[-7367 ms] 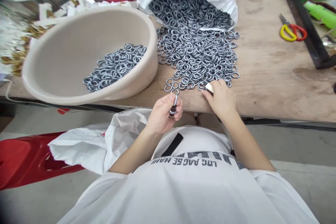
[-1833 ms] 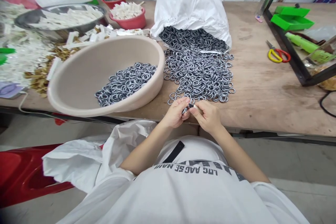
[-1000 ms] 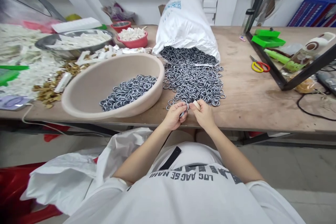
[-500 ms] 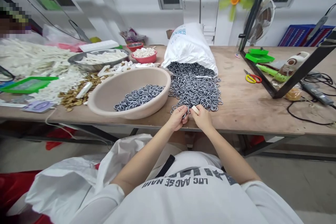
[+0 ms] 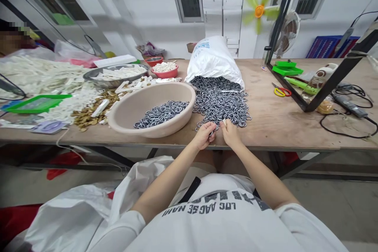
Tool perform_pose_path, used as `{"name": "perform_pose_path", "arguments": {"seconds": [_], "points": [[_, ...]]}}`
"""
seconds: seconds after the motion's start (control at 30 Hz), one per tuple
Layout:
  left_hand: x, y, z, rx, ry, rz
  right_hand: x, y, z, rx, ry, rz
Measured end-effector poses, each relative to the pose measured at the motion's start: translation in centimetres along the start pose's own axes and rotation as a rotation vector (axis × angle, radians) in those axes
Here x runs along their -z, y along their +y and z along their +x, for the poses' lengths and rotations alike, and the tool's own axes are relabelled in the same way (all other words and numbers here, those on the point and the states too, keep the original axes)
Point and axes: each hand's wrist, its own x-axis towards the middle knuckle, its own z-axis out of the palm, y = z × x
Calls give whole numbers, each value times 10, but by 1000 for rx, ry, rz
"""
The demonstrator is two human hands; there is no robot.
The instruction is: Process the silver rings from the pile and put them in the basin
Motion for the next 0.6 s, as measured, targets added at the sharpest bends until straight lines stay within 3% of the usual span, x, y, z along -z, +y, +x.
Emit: {"name": "perform_pose_path", "arguments": {"seconds": [0.6], "points": [[8,2,-5,22,6,-107,0,0,-6,-13,-19,102]]}}
